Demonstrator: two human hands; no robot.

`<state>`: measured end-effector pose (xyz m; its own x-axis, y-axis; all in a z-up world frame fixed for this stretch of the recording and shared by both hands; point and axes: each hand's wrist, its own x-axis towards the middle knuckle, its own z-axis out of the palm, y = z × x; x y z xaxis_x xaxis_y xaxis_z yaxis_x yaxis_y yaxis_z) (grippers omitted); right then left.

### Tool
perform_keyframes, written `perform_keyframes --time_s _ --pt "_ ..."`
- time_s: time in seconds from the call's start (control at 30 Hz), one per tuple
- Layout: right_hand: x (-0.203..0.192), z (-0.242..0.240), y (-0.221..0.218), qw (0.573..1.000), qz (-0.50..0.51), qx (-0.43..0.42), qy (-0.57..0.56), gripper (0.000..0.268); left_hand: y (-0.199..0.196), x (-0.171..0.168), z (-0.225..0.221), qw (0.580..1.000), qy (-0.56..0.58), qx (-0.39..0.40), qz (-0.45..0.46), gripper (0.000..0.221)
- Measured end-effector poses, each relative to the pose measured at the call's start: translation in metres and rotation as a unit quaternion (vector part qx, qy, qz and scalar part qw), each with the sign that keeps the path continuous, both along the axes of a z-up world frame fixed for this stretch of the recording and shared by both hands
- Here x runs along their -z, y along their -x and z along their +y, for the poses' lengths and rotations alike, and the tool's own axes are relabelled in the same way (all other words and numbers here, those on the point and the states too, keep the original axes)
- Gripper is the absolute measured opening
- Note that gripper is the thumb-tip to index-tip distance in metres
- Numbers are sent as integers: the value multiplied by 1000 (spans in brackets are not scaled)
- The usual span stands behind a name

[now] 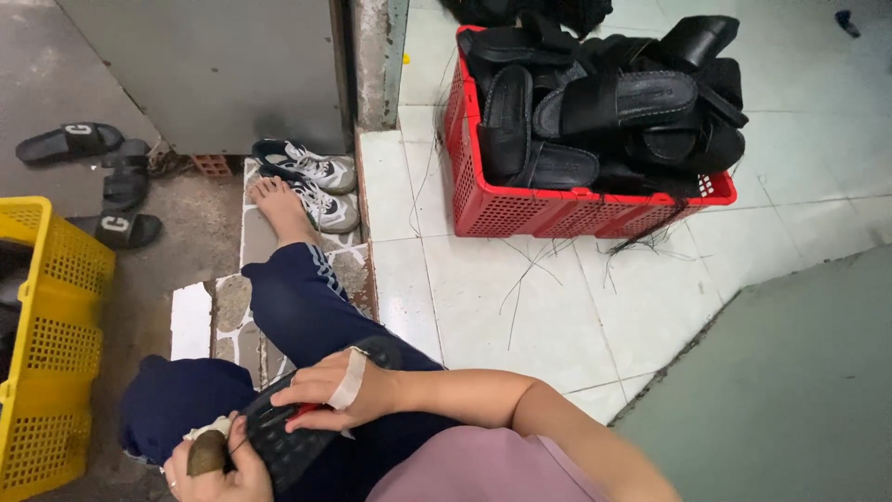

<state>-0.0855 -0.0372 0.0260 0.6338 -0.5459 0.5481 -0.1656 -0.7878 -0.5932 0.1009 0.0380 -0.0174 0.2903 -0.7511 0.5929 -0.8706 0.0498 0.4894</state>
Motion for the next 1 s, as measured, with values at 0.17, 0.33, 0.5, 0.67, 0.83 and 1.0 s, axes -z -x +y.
perform_keyframes --time_s 0.17,0.33,0.5,0.67,0.83,1.0 --pt "2 1 2 1000 -6 1 -22 33 -4 10 -4 996 55 47 54 29" --pt "-17 7 7 990 -97 23 -104 36 0 -6 2 1000 -4 10 16 27" --pt "-22 15 12 992 -64 86 -73 31 -9 21 4 1000 15 -18 -1 27" --pt "-24 29 25 993 8 17 -113 36 -17 38 5 995 62 28 70 18" --pt "-41 10 33 997 -23 69 -26 33 -12 12 14 999 -5 16 45 16" --pt "-18 4 41 993 88 70 -31 32 -26 48 30 1000 15 -18 -8 44"
